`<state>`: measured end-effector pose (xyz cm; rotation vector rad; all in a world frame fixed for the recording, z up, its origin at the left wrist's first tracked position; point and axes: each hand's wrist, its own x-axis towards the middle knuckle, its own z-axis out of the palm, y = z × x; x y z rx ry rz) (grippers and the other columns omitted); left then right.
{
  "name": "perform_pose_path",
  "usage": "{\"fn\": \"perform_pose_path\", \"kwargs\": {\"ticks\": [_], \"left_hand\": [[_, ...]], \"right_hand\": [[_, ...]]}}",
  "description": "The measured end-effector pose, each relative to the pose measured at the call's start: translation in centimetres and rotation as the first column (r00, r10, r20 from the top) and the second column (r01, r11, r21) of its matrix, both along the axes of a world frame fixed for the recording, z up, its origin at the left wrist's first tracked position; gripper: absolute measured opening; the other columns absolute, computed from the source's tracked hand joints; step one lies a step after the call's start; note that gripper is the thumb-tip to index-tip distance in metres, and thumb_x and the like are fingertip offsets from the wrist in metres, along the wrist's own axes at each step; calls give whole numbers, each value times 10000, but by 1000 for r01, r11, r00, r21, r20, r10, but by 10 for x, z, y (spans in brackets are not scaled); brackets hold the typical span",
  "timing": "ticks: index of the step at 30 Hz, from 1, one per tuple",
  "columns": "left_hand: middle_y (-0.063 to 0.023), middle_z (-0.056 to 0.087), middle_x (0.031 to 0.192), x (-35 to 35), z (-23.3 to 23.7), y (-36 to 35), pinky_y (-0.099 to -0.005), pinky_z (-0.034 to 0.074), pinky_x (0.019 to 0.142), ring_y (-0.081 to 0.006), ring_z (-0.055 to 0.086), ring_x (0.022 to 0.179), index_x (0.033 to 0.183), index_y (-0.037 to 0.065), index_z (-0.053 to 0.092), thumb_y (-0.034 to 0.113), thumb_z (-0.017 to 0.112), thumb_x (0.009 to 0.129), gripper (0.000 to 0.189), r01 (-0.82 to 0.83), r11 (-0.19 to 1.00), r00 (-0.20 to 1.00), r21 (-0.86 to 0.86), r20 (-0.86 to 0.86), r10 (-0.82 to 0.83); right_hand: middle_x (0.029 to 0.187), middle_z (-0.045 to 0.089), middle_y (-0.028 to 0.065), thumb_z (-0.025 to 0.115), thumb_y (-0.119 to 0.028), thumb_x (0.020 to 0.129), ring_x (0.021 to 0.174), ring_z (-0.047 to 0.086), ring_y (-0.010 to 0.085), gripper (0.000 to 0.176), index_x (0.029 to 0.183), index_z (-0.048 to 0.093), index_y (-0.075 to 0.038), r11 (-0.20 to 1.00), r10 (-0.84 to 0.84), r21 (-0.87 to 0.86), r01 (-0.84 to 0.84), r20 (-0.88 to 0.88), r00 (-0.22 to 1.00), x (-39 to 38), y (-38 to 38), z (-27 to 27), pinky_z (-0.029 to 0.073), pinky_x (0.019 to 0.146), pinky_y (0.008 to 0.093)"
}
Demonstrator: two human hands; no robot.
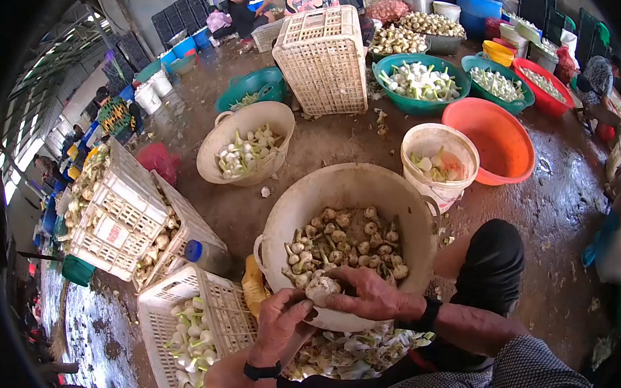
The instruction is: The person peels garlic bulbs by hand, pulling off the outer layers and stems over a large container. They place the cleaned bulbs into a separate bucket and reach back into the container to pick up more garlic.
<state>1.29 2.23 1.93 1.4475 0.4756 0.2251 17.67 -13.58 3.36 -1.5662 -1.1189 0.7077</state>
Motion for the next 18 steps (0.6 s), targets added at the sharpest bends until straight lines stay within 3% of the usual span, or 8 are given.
{"fn": "perform_pose_path", "kwargs": {"ticks": [2, 4, 5, 10, 15, 18], "left_hand": [[-56, 663, 845, 1, -8, -1, -251, 494, 698, -100, 596, 756, 1046, -56, 629, 172, 676, 885, 283, 9, 1000, 1000, 24, -14, -8], [-53, 665, 837, 2, -13, -2, -251, 497, 687, -98, 599, 749, 1042, -58, 628, 177, 664, 891, 282, 19, 999, 999, 46, -30, -18], [-61, 661, 854, 2, -14, -2, -256, 508, 688, -109, 610, 768, 1051, -56, 622, 144, 644, 899, 252, 38, 998, 998, 42, -50, -36], [-72, 653, 876, 4, -26, -6, -263, 518, 669, -120, 622, 776, 1054, -53, 615, 82, 601, 913, 196, 63, 998, 988, 9, -141, -61], [-122, 674, 733, 11, -17, -12, -299, 524, 620, -161, 653, 643, 1002, -56, 650, 50, 600, 876, 172, 63, 975, 964, 215, -265, -4], [-142, 673, 709, 11, -21, -13, -327, 521, 603, -184, 660, 629, 977, -50, 656, 52, 589, 865, 166, 72, 936, 975, 345, -220, 7]], "right_hand": [[920, 664, 147, 669, -320, 890, 832, 637, 206, 480, 1175, 564, 52, 998, -12, -63, 12, 0, 1000, 0, -2, 7, 513, 731, 342], [1006, 655, 260, 696, -313, 868, 932, 666, 307, 559, 1226, 531, 82, 987, 42, -158, -39, 17, 999, 2, -4, 8, 525, 781, 377], [1006, 655, 260, 696, -313, 868, 932, 666, 307, 559, 1226, 531, 82, 986, 40, -162, -37, 11, 999, 1, -4, 1, 525, 781, 377], [896, 612, 262, 711, -225, 823, 824, 631, 415, 489, 1172, 535, 68, 1000, 10, -15, -6, 302, 953, -4, -6, -10, 514, 706, 443], [937, 613, 254, 743, -224, 798, 806, 647, 412, 550, 1213, 520, 60, 995, 15, -98, 22, 365, 931, -11, -8, -16, 529, 674, 444], [946, 602, 262, 747, -222, 795, 785, 645, 415, 560, 1214, 513, 67, 995, 12, -98, 26, 367, 930, -13, -9, -21, 526, 662, 448]]}}
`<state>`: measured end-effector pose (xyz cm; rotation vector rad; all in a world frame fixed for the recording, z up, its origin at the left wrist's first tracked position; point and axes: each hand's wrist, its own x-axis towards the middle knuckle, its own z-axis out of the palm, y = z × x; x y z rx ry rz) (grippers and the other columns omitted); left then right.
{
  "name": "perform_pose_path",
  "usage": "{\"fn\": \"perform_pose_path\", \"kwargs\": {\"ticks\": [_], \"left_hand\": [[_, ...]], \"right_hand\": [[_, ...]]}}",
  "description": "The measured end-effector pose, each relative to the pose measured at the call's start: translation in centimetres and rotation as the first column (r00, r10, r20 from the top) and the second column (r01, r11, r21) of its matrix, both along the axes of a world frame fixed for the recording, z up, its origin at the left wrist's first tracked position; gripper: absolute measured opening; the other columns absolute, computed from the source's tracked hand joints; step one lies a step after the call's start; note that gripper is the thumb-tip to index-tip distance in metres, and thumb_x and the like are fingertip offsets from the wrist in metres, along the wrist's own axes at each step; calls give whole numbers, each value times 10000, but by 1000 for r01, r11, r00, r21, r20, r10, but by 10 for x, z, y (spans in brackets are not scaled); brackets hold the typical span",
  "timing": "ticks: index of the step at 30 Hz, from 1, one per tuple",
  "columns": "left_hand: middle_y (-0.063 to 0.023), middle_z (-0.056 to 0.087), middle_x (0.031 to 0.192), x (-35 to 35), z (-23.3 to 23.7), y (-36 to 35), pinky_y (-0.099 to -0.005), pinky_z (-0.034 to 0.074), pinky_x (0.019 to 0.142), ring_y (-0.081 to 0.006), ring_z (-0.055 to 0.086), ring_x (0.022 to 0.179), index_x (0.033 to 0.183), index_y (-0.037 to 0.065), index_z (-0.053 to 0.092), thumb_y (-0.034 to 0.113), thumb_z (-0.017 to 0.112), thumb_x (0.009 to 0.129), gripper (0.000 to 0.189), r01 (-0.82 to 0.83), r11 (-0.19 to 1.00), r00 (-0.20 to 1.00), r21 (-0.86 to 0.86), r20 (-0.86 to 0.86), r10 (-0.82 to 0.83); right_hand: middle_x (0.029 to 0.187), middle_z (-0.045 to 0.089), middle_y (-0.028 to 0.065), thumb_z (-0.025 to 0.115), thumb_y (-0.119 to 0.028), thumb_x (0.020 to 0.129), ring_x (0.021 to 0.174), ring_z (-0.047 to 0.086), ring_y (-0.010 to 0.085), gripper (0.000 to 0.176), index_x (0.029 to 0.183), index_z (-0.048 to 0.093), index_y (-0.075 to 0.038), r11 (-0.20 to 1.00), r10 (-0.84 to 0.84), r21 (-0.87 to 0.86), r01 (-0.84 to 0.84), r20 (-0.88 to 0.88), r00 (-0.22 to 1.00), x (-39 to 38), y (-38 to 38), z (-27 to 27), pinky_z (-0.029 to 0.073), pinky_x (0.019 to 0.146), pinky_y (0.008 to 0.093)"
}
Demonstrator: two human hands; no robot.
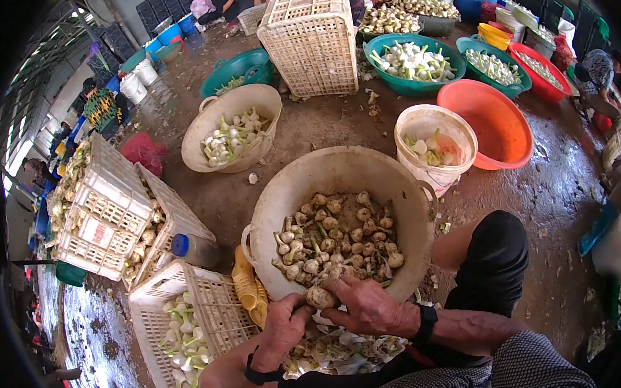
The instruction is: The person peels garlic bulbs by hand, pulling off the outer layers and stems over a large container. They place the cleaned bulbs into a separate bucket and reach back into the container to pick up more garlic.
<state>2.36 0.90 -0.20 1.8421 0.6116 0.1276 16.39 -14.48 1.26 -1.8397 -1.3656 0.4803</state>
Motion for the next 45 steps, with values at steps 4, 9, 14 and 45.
{"fn": "perform_pose_path", "kwargs": {"ticks": [4, 9, 14, 45], "left_hand": [[-172, 668, 712, 0, -6, 1, -343, 520, 611, -220, 667, 627, 955, -49, 657, 56, 584, 846, 168, 23, 989, 998, 147, 61, -32], [-194, 654, 714, 2, 3, 0, -353, 517, 629, -282, 660, 651, 905, -31, 658, 57, 582, 824, 141, -44, 999, 998, -1, 51, 44], [-187, 660, 751, -2, -9, 11, -386, 509, 669, -315, 644, 691, 880, -17, 640, 101, 588, 822, 141, 25, 970, 992, 242, 116, -55], [-114, 660, 1030, -3, 9, 2, -312, 493, 858, -178, 631, 938, 1189, -60, 557, 72, 517, 910, 312, 146, 507, 968, -849, 229, 105]], "right_hand": [[926, 601, 264, 750, -210, 792, 772, 646, 412, 544, 1202, 523, 67, 1000, 2, 16, -2, -12, 1000, -1, -1, -1, 526, 664, 436], [905, 636, 205, 740, -222, 818, 763, 657, 286, 523, 1197, 543, 79, 999, -34, -17, 31, -191, 981, 10, 1, 7, 519, 652, 382], [910, 656, 100, 703, -226, 855, 728, 607, 143, 490, 1205, 557, 84, 997, -72, -5, 76, -383, 921, 14, -1, 8, 494, 619, 310], [1088, 659, 104, 609, -425, 886, 1011, 609, 162, 601, 1246, 563, 53, 980, 146, 57, -190, -855, 498, 28, -17, 7, 474, 891, 310]]}}
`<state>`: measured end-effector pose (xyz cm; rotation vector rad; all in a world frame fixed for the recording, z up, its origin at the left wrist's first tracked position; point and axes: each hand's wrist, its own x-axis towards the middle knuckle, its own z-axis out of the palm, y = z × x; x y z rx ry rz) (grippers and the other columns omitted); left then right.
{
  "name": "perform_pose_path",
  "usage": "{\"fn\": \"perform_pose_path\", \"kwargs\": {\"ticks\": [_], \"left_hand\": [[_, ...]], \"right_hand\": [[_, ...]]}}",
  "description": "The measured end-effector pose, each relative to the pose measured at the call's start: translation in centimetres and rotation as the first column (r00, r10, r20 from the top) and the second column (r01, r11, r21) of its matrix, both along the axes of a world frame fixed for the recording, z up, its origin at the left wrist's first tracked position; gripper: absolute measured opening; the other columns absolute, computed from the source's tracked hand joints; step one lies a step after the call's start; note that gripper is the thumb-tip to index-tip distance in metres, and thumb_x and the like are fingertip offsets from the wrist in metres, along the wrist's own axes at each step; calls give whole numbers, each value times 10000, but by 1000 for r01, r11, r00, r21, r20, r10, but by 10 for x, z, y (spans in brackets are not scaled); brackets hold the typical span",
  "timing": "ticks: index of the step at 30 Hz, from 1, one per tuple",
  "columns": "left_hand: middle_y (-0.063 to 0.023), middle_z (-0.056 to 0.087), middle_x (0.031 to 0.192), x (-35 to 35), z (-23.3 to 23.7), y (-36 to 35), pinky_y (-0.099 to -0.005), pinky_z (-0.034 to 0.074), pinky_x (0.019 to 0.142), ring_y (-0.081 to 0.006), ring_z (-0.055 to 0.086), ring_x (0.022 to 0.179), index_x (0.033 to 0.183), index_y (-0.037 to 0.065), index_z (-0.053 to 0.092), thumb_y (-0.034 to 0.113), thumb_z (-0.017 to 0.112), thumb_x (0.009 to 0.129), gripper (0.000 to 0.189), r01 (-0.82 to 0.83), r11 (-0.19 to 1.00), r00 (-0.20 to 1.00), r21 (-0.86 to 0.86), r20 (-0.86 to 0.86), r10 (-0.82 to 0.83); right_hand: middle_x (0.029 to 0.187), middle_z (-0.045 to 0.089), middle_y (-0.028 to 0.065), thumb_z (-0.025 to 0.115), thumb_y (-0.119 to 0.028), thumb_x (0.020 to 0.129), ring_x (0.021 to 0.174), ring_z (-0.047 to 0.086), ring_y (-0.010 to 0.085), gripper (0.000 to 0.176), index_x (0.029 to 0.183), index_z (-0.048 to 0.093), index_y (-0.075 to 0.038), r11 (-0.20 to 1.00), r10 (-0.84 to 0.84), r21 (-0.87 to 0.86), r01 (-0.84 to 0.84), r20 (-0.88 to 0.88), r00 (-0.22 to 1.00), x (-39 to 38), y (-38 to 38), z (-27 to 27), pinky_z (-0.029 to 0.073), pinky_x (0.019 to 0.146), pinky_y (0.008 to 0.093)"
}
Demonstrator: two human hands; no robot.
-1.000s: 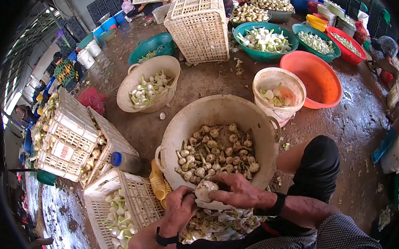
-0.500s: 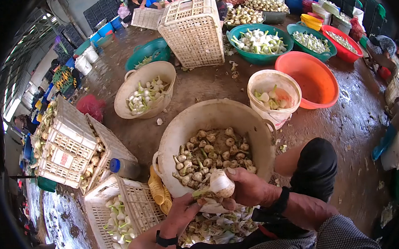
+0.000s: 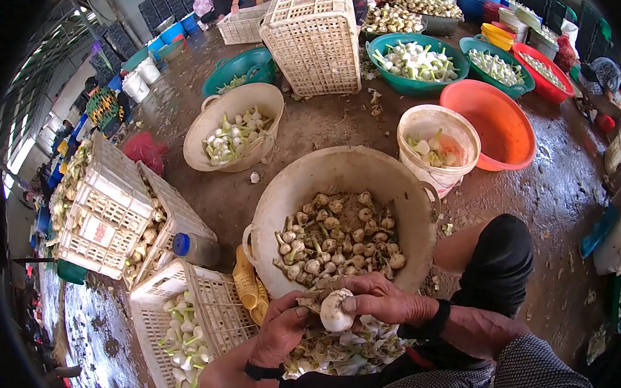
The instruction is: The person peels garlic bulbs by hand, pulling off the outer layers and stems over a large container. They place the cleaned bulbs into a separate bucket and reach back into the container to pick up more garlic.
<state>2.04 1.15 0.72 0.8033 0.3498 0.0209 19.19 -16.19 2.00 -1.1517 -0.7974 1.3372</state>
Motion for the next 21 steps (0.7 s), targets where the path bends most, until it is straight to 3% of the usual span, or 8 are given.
{"fn": "perform_pose_path", "kwargs": {"ticks": [10, 12, 13, 15, 16, 18, 19, 21], "left_hand": [[-146, 648, 1046, 0, -7, 1, -342, 512, 838, -220, 632, 948, 1165, -69, 560, -2, 492, 865, 315, -14, 999, 999, -39, 30, 16], [-172, 634, 1043, 0, -11, 2, -391, 524, 885, -265, 639, 983, 1130, -62, 558, 8, 481, 855, 293, -73, 997, 997, 1, 18, 73], [-172, 634, 1043, -1, -10, 4, -391, 524, 885, -265, 639, 983, 1130, -62, 558, 8, 481, 855, 293, -71, 997, 997, 2, 18, 71], [-159, 636, 1024, -2, -6, 8, -380, 512, 882, -251, 635, 965, 1066, -56, 579, 0, 471, 866, 234, -114, 992, 993, -57, 26, 116], [-159, 636, 1024, -1, -5, 8, -380, 512, 882, -251, 635, 965, 1066, -56, 579, 0, 471, 866, 234, -113, 992, 993, -56, 26, 115], [-139, 635, 993, 1, -4, 7, -357, 511, 845, -223, 629, 929, 1027, -50, 591, 1, 476, 881, 192, -191, 981, 982, 38, 0, 191], [-139, 635, 993, 1, -7, 8, -357, 511, 845, -223, 629, 929, 1027, -50, 591, 1, 476, 881, 192, -191, 981, 982, 38, 0, 191], [-58, 650, 845, 0, -13, 10, -272, 491, 684, -139, 610, 778, 1044, -25, 595, 69, 530, 907, 178, -138, 940, 987, 312, -38, 158]], "right_hand": [[1173, 632, 106, 622, -394, 876, 1076, 592, 176, 592, 1269, 557, 44, 1000, -1, 27, 3, -58, 998, -2, 0, -4, 457, 948, 327], [1160, 632, 100, 613, -343, 882, 1056, 595, 169, 557, 1280, 551, 42, 998, -27, -57, 13, -256, 966, -2, -1, -3, 468, 927, 330], [1160, 632, 100, 613, -343, 882, 1056, 595, 169, 557, 1280, 551, 42, 998, -28, -56, 15, -256, 966, -3, 0, -3, 468, 927, 330], [1120, 635, 93, 565, -219, 906, 1004, 606, 164, 453, 1261, 553, 62, 975, -182, -150, 162, -135, 974, -3, 2, -3, 488, 883, 340], [1120, 635, 93, 565, -219, 906, 1004, 606, 164, 453, 1261, 553, 62, 975, -183, -149, 163, -136, 974, -2, 2, -6, 488, 883, 340], [1091, 643, 108, 511, -86, 910, 982, 617, 189, 355, 1227, 575, 62, 974, -196, -78, 214, 187, 963, 1, 3, -17, 495, 861, 349], [1091, 643, 108, 511, -86, 910, 982, 617, 189, 355, 1227, 575, 62, 974, -196, -79, 214, 187, 963, 1, 4, -22, 495, 861, 349], [988, 635, 143, 572, -89, 868, 877, 641, 259, 270, 1108, 630, 20, 938, -345, 237, 252, 615, 709, -1, 6, -28, 515, 765, 366]]}}
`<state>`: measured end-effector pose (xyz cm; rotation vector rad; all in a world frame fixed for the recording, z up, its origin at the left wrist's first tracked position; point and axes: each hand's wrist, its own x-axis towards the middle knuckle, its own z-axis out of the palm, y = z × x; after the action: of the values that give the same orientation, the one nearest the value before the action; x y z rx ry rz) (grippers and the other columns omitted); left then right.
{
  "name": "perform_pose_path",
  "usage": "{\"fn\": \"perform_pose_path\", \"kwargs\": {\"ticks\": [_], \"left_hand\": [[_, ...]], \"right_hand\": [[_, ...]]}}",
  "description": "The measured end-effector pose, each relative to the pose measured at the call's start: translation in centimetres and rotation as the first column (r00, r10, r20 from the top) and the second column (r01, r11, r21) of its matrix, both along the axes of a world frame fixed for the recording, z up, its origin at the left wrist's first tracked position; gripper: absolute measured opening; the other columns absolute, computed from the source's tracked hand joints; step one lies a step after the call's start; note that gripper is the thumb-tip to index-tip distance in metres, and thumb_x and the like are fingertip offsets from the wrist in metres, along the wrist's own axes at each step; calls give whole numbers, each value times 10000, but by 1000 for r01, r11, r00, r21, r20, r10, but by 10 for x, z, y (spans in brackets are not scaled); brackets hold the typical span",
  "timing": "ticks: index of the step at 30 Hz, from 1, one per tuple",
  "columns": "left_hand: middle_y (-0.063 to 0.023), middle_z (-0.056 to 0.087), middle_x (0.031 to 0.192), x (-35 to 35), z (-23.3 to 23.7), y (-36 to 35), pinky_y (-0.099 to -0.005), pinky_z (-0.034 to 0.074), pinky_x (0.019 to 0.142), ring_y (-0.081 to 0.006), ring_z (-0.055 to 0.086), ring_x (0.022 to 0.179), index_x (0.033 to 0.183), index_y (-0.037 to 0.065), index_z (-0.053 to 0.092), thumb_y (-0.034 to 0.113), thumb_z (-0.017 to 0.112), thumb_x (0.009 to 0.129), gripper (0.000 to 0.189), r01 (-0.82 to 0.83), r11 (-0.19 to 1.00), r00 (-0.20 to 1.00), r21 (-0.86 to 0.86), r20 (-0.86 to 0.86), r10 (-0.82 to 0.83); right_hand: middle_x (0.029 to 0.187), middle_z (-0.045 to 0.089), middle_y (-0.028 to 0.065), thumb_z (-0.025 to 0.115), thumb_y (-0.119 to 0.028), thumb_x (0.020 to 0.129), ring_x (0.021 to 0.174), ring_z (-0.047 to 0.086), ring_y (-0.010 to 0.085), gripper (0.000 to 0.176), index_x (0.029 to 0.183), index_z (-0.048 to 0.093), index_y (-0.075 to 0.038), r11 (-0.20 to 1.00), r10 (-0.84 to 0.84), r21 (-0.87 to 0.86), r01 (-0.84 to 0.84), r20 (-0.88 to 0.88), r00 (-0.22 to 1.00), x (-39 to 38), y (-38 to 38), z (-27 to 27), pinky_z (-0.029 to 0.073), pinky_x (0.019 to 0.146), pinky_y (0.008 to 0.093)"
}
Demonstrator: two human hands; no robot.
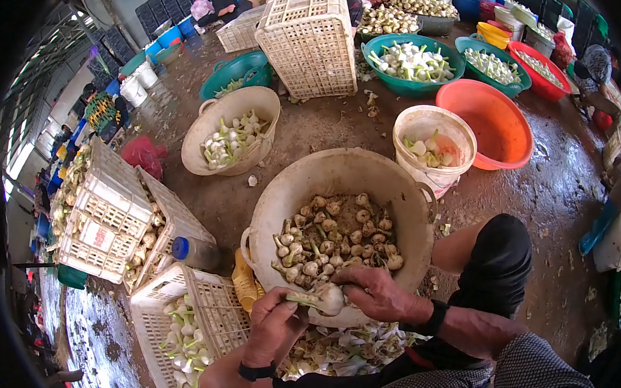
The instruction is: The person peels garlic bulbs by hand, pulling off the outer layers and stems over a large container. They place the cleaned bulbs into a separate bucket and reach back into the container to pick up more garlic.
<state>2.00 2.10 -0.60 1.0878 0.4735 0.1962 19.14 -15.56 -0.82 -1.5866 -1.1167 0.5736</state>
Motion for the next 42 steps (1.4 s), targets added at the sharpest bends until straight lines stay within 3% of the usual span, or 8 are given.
{"fn": "perform_pose_path", "kwargs": {"ticks": [6, 15, 25, 27, 29, 31, 39, 42], "left_hand": [[-103, 607, 741, 5, 13, -6, -303, 476, 652, -172, 587, 693, 984, -20, 584, 84, 553, 896, 140, 217, 754, 976, 620, -153, -154], [-195, 590, 740, 12, 10, -20, -366, 482, 646, -349, 585, 672, 933, -8, 578, 64, 562, 888, 87, 210, 606, 972, 767, -96, -215], [-106, 642, 739, 9, 1, -14, -300, 476, 633, -151, 604, 693, 934, -21, 634, 59, 580, 860, 121, 200, 775, 974, 599, -208, -90], [-72, 642, 731, 6, -12, -8, -277, 467, 637, -137, 595, 684, 936, -20, 641, 69, 573, 858, 137, 70, 866, 975, 495, -218, 46], [-40, 619, 719, 10, -8, -7, -241, 457, 646, -106, 581, 675, 912, -22, 634, 83, 555, 866, 139, 41, 733, 990, 679, -126, 61], [-30, 603, 714, 14, 5, -11, -230, 466, 638, -84, 574, 667, 882, -11, 627, 94, 537, 878, 139, -236, 961, 966, -142, -145, 216], [-64, 624, 771, 12, 10, 2, -301, 518, 629, -184, 618, 695, 908, 3, 589, 130, 632, 827, 157, -371, 923, 929, -103, -46, 368], [-107, 614, 830, 8, -12, 25, -315, 520, 634, -218, 617, 693, 913, 22, 606, 84, 856, 566, 432, -463, 886, 880, 30, -103, 464]], "right_hand": [[950, 613, 177, 657, -30, 805, 939, 608, 356, 227, 1023, 619, 18, 999, -19, 47, 2, 369, 929, -12, 3, 24, 500, 820, 415], [925, 624, 178, 726, -97, 783, 833, 643, 352, 353, 1087, 585, 14, 982, 187, -95, -166, 306, 933, -20, 2, 11, 532, 706, 411], [819, 564, 139, 715, -102, 769, 752, 617, 341, 301, 1010, 563, -4, 981, 157, 30, -192, 463, 873, -20, 0, 17, 508, 625, 432], [855, 599, 149, 719, -72, 782, 773, 631, 339, 284, 1016, 574, -1, 983, 97, 124, -139, 293, 951, -16, -1, 19, 517, 650, 417], [871, 611, 154, 719, -63, 790, 786, 636, 340, 276, 1019, 577, 2, 984, 74, 139, -112, 259, 963, -9, -3, 21, 519, 660, 408], [887, 622, 159, 718, -54, 799, 799, 642, 340, 268, 1022, 581, 4, 985, 48, 153, -84, 222, 974, -5, -3, 24, 521, 669, 399], [949, 655, 146, 706, -61, 854, 826, 665, 271, 247, 1054, 570, -14, 981, 24, 187, -44, 111, 994, -3, -5, 35, 524, 694, 349], [907, 653, 105, 675, -90, 899, 780, 648, 175, 189, 1041, 585, -2, 994, 1, 111, 3, -39, 999, 1, -12, 46, 513, 674, 294]]}}
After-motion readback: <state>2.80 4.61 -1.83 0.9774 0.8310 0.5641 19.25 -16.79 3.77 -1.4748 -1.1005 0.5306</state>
